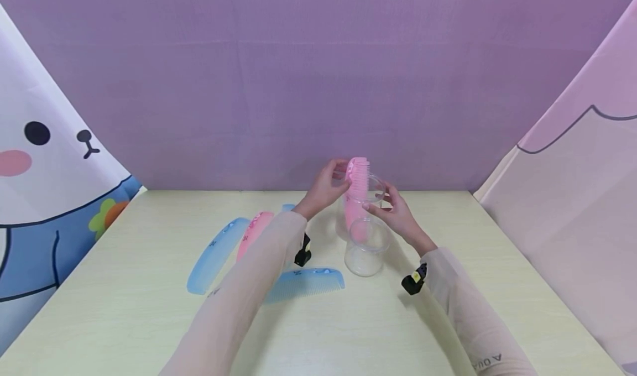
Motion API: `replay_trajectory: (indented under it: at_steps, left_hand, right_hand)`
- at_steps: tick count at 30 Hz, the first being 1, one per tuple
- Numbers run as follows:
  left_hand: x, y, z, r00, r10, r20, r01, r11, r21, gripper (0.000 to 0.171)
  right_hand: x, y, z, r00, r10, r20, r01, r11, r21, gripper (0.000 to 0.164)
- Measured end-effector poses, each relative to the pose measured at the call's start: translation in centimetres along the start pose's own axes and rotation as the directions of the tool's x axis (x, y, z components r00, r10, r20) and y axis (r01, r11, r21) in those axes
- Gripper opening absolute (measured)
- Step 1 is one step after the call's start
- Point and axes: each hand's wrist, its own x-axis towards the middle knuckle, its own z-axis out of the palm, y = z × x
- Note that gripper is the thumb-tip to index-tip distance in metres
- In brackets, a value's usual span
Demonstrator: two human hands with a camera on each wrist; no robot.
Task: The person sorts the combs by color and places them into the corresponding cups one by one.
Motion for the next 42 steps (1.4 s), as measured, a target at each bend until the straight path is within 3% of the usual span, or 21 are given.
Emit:
replay_trajectory:
  at_steps: [10, 15, 21, 34, 42]
  left_hand:
    - [-0.8, -0.5, -0.9, 1.0, 0.024, -0.014, -0.024, 1.0, -0.004, 0.047]
    - [-1.6, -1.5, -1.8, 1.0, 0.006, -0.01, -0.006, 1.0, -0.001, 0.049]
    - [-2.7, -3.0, -3.2, 0.999, 0.038, -0.012, -0.037, 0.999, 0.032, 0.048]
    - [-5.9, -7.5, -6.6, 0.998, -0.067, -0.02, 0.069, 0.98, 0.185, 0.046]
    - [-8.4, -9.6, -8.1, 0.993, -0.116, -0.036, 0.122, 0.942, 0.313, 0.047]
  right_hand:
    - [0.1, 0.2, 0.1, 1.0, -0.016, -0.002, 0.016, 1.0, 0.014, 0.078]
    - [0.1, 0.1, 0.1, 1.0, -0.012, -0.002, 0.012, 1.0, 0.001, 0.079]
    - [0.2, -0.1, 0.1, 1.0, -0.013, 0.001, 0.013, 1.0, 0.001, 0.081]
    - [0.2, 0.1, 0.0, 1.0, -0.026, -0.008, 0.026, 1.0, -0.002, 0.078]
    - [0.1, 0.1, -0.1, 1.0, -0.005, -0.005, 0.005, 1.0, -0.009, 0.08]
